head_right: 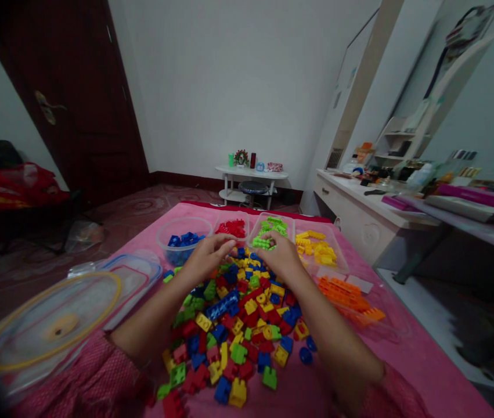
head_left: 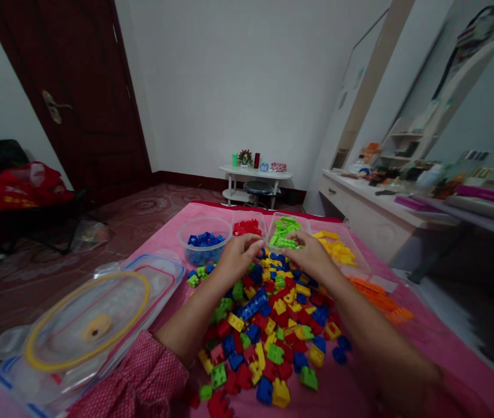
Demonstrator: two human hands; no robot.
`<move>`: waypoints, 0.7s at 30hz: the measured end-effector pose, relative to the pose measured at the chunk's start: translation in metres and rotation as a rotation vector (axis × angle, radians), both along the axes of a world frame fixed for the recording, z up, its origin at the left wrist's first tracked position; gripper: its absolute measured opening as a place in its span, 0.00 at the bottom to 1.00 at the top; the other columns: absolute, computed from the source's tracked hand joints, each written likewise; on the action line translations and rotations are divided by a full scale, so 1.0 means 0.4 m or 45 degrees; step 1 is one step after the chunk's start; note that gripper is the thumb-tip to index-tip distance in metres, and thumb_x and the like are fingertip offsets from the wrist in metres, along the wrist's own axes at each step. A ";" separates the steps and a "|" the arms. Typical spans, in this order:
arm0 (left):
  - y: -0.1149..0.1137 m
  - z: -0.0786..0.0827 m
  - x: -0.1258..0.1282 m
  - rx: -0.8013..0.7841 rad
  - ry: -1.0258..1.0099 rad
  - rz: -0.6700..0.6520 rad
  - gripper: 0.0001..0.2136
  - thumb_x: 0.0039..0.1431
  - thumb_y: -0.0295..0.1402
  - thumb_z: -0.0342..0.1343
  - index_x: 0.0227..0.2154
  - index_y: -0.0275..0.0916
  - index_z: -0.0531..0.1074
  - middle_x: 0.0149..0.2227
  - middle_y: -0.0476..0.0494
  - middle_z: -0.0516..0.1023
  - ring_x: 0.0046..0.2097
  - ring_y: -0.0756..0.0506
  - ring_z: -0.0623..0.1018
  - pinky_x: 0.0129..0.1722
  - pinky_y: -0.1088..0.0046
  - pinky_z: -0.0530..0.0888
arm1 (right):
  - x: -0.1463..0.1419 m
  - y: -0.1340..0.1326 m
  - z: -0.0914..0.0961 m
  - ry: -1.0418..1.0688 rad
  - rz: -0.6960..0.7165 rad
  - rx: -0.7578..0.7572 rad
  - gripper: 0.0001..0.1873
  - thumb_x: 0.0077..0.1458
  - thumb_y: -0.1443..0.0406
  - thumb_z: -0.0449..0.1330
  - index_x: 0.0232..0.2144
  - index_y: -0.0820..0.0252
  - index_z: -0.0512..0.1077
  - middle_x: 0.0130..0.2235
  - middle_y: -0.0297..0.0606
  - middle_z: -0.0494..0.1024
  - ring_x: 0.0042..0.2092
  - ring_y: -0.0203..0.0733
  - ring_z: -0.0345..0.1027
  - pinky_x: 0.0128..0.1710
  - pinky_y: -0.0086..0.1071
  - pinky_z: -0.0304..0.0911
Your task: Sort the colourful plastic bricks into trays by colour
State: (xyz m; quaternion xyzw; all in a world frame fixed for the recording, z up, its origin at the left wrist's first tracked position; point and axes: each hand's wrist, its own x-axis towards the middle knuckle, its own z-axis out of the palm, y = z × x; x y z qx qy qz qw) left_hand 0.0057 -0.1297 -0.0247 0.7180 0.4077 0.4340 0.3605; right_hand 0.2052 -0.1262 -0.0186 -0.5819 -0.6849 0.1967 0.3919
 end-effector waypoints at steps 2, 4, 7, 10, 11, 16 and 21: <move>0.013 0.001 -0.020 0.085 0.131 0.064 0.15 0.57 0.37 0.49 0.40 0.34 0.74 0.32 0.41 0.79 0.33 0.47 0.77 0.32 0.74 0.72 | 0.033 0.058 0.023 -0.104 -0.138 0.069 0.18 0.45 0.59 0.61 0.39 0.61 0.69 0.30 0.35 0.73 0.26 0.37 0.67 0.25 0.30 0.62; 0.023 -0.001 -0.035 0.130 0.249 0.120 0.13 0.56 0.35 0.50 0.39 0.35 0.75 0.33 0.43 0.79 0.34 0.47 0.77 0.34 0.73 0.71 | 0.056 0.096 0.047 -0.249 -0.268 0.139 0.23 0.45 0.58 0.61 0.44 0.63 0.68 0.35 0.42 0.75 0.34 0.43 0.70 0.33 0.34 0.64; 0.026 -0.005 -0.042 0.148 0.382 0.117 0.12 0.54 0.35 0.52 0.38 0.37 0.76 0.34 0.44 0.80 0.35 0.47 0.76 0.36 0.73 0.70 | 0.053 0.101 0.069 -0.440 -0.346 0.206 0.29 0.45 0.58 0.62 0.49 0.64 0.67 0.42 0.48 0.75 0.42 0.49 0.69 0.40 0.38 0.63; 0.013 -0.008 -0.036 0.156 0.595 -0.005 0.16 0.49 0.41 0.57 0.39 0.39 0.76 0.36 0.44 0.79 0.36 0.45 0.77 0.36 0.72 0.70 | 0.009 0.052 0.057 -0.443 -0.158 0.133 0.20 0.47 0.60 0.60 0.43 0.62 0.72 0.38 0.43 0.77 0.39 0.45 0.70 0.38 0.35 0.63; 0.008 -0.009 -0.033 0.169 0.681 -0.032 0.19 0.46 0.43 0.60 0.40 0.40 0.76 0.38 0.44 0.79 0.38 0.44 0.77 0.37 0.71 0.70 | -0.010 0.028 0.048 -0.408 -0.035 0.072 0.16 0.47 0.61 0.60 0.39 0.61 0.74 0.36 0.40 0.78 0.37 0.43 0.71 0.36 0.33 0.62; -0.013 -0.013 -0.021 0.265 1.026 0.000 0.17 0.45 0.39 0.59 0.40 0.46 0.76 0.39 0.45 0.79 0.42 0.41 0.76 0.39 0.69 0.70 | -0.093 -0.106 0.012 -0.428 0.426 -0.250 0.10 0.46 0.59 0.61 0.31 0.57 0.75 0.28 0.32 0.77 0.29 0.37 0.69 0.26 0.27 0.56; -0.028 -0.003 -0.021 0.329 1.165 -0.040 0.16 0.44 0.36 0.57 0.40 0.48 0.76 0.39 0.45 0.79 0.42 0.40 0.76 0.38 0.69 0.70 | -0.130 -0.190 0.020 -0.776 0.477 -0.160 0.20 0.36 0.57 0.68 0.36 0.50 0.74 0.36 0.32 0.78 0.37 0.43 0.70 0.31 0.30 0.55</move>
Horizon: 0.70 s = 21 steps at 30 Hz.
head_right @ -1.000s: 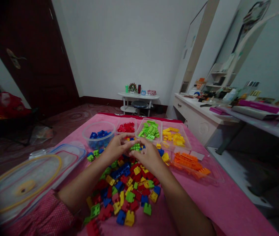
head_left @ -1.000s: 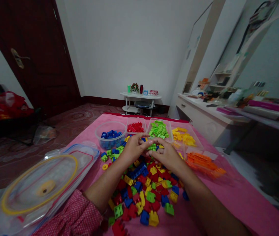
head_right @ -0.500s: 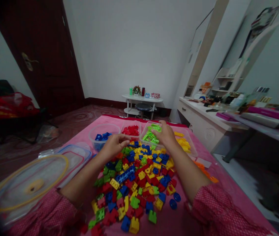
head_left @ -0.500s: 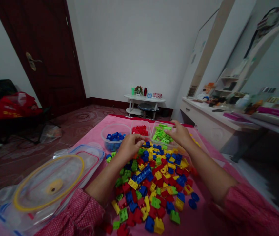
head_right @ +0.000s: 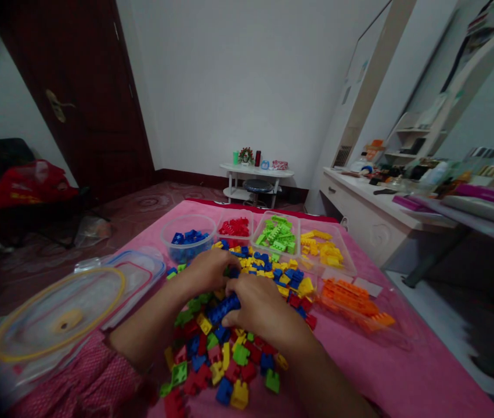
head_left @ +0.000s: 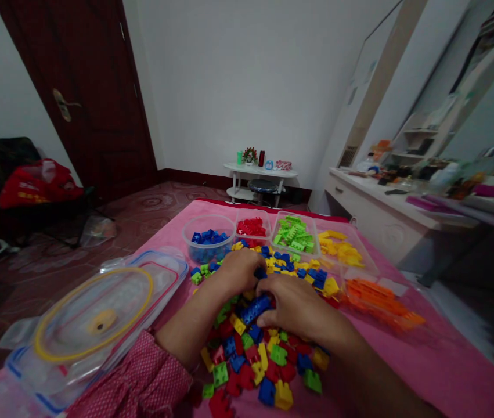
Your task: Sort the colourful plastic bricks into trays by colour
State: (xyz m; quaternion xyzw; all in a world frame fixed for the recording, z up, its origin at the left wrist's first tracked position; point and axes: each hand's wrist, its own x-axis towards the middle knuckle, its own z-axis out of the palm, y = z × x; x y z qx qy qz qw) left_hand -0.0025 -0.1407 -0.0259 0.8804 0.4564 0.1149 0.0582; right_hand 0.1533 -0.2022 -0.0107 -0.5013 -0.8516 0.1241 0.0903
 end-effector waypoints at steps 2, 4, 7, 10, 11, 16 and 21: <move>-0.007 0.007 0.000 0.012 0.027 -0.017 0.17 0.42 0.35 0.58 0.39 0.47 0.76 0.39 0.44 0.79 0.41 0.40 0.76 0.37 0.69 0.70 | 0.002 -0.007 0.008 -0.031 0.042 -0.001 0.16 0.40 0.61 0.66 0.36 0.50 0.74 0.37 0.32 0.78 0.39 0.43 0.69 0.34 0.30 0.55; -0.010 0.014 -0.001 0.014 0.036 -0.001 0.17 0.42 0.33 0.56 0.38 0.45 0.77 0.37 0.43 0.79 0.40 0.41 0.76 0.35 0.70 0.69 | 0.015 -0.003 0.017 -0.037 0.048 -0.033 0.11 0.44 0.66 0.62 0.34 0.51 0.75 0.36 0.32 0.78 0.39 0.40 0.70 0.35 0.29 0.55; -0.002 0.019 -0.008 -0.057 -0.021 0.015 0.15 0.43 0.27 0.52 0.35 0.42 0.77 0.32 0.44 0.79 0.35 0.45 0.76 0.31 0.74 0.68 | 0.047 0.013 0.030 -0.013 0.043 -0.068 0.08 0.45 0.70 0.57 0.28 0.54 0.75 0.32 0.31 0.78 0.35 0.37 0.69 0.34 0.27 0.56; 0.021 0.015 -0.021 -0.202 -0.187 -0.038 0.13 0.46 0.27 0.49 0.31 0.38 0.78 0.29 0.45 0.79 0.30 0.49 0.75 0.28 0.77 0.66 | 0.069 0.024 0.032 0.045 0.009 -0.044 0.08 0.46 0.68 0.57 0.29 0.54 0.75 0.33 0.31 0.78 0.35 0.38 0.69 0.34 0.27 0.57; 0.028 0.013 -0.025 -0.238 -0.258 -0.054 0.12 0.47 0.28 0.49 0.30 0.37 0.77 0.28 0.46 0.79 0.29 0.49 0.74 0.28 0.78 0.65 | 0.070 0.025 0.029 0.067 -0.001 -0.031 0.07 0.46 0.67 0.58 0.29 0.53 0.75 0.33 0.31 0.78 0.36 0.39 0.69 0.35 0.28 0.57; 0.045 0.009 -0.039 -0.376 -0.508 -0.045 0.13 0.51 0.34 0.49 0.32 0.32 0.76 0.28 0.45 0.78 0.27 0.51 0.72 0.26 0.79 0.65 | 0.038 0.023 0.006 0.150 -0.092 0.066 0.10 0.50 0.64 0.59 0.37 0.52 0.75 0.40 0.32 0.78 0.43 0.42 0.70 0.42 0.31 0.60; 0.027 0.034 -0.060 -0.368 -0.173 -0.008 0.11 0.45 0.29 0.52 0.28 0.34 0.79 0.24 0.46 0.77 0.26 0.51 0.72 0.24 0.79 0.63 | 0.011 0.023 -0.021 0.070 -0.186 0.214 0.22 0.53 0.64 0.57 0.52 0.52 0.67 0.49 0.39 0.75 0.51 0.46 0.67 0.49 0.36 0.58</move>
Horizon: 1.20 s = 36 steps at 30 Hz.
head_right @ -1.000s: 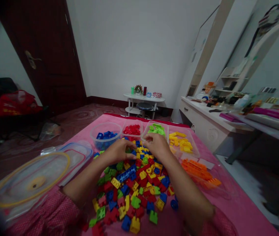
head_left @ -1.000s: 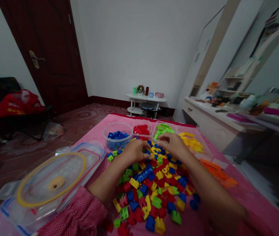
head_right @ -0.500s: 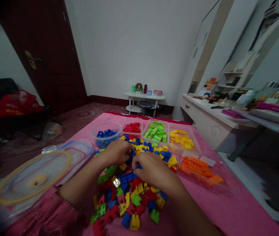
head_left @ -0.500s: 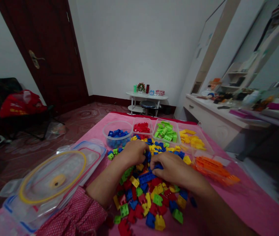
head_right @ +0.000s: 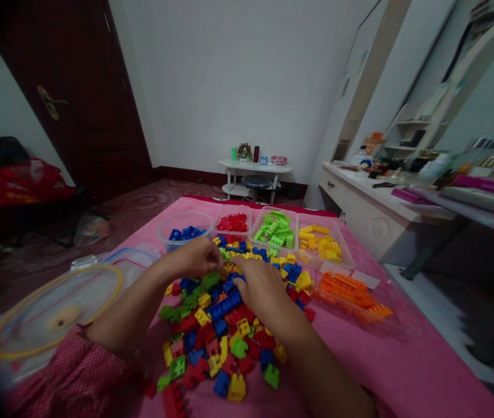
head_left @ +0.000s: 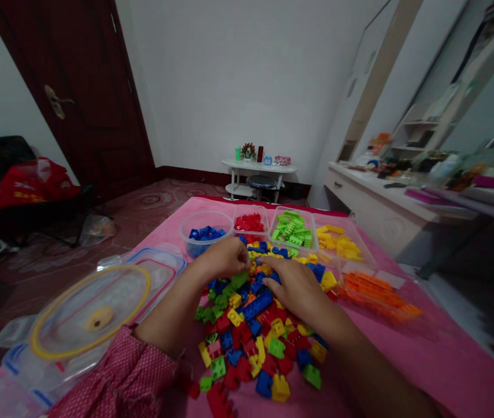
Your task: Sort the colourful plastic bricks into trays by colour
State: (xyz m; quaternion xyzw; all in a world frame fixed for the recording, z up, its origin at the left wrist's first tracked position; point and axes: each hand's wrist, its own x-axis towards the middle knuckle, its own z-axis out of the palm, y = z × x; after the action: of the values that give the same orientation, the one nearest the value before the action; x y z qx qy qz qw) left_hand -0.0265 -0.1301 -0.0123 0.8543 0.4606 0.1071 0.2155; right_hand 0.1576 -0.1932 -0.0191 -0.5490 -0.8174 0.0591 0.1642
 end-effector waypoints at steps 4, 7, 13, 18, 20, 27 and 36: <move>-0.022 0.024 -0.007 0.072 0.240 0.023 0.10 0.42 0.29 0.54 0.28 0.38 0.80 0.25 0.46 0.78 0.26 0.51 0.72 0.25 0.78 0.62 | -0.016 -0.007 -0.016 -0.128 0.035 0.002 0.22 0.54 0.63 0.57 0.53 0.49 0.66 0.48 0.39 0.75 0.50 0.47 0.68 0.48 0.37 0.59; -0.032 0.027 0.008 0.092 0.272 -0.027 0.11 0.44 0.33 0.56 0.32 0.42 0.80 0.28 0.47 0.79 0.28 0.50 0.73 0.26 0.78 0.63 | -0.027 -0.014 -0.016 -0.239 0.034 -0.005 0.16 0.55 0.63 0.56 0.47 0.48 0.70 0.44 0.38 0.77 0.46 0.47 0.70 0.43 0.36 0.61; -0.046 0.008 0.049 0.078 0.241 -0.099 0.11 0.47 0.38 0.58 0.35 0.46 0.79 0.31 0.48 0.80 0.31 0.48 0.75 0.28 0.77 0.65 | -0.005 -0.007 0.005 -0.471 -0.089 -0.092 0.12 0.55 0.63 0.54 0.40 0.57 0.73 0.39 0.44 0.78 0.43 0.50 0.71 0.37 0.36 0.61; -0.069 0.008 0.072 0.159 0.296 -0.089 0.13 0.43 0.40 0.61 0.33 0.45 0.79 0.34 0.45 0.80 0.36 0.44 0.76 0.32 0.74 0.69 | 0.034 0.002 0.019 -0.517 -0.117 -0.143 0.12 0.53 0.62 0.57 0.39 0.58 0.73 0.41 0.46 0.77 0.44 0.52 0.70 0.37 0.35 0.60; -0.079 0.010 0.079 0.180 0.346 -0.104 0.12 0.42 0.36 0.61 0.33 0.44 0.79 0.35 0.44 0.79 0.37 0.43 0.77 0.34 0.74 0.70 | 0.042 0.003 0.026 -0.502 -0.125 -0.154 0.12 0.53 0.61 0.57 0.38 0.59 0.73 0.40 0.46 0.77 0.43 0.51 0.71 0.36 0.35 0.59; -0.073 0.005 0.091 0.203 0.259 -0.038 0.09 0.45 0.36 0.58 0.26 0.35 0.77 0.29 0.39 0.77 0.34 0.41 0.76 0.32 0.70 0.70 | 0.058 0.013 0.058 -0.261 -0.203 0.000 0.19 0.57 0.52 0.50 0.35 0.58 0.73 0.35 0.43 0.78 0.38 0.47 0.71 0.31 0.32 0.53; -0.062 0.012 0.134 -1.189 -1.260 0.218 0.19 0.59 0.45 0.39 0.41 0.36 0.66 0.31 0.44 0.73 0.28 0.51 0.75 0.22 0.81 0.67 | 0.042 0.004 0.087 0.246 -0.232 0.245 0.18 0.56 0.52 0.52 0.41 0.54 0.72 0.33 0.37 0.77 0.35 0.42 0.70 0.32 0.29 0.54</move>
State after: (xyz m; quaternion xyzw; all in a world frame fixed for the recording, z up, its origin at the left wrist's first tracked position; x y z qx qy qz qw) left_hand 0.0270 -0.1547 -0.0075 0.4831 0.3718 0.2915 0.7372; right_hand 0.1745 -0.1917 0.0158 -0.5943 -0.7465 0.0181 0.2986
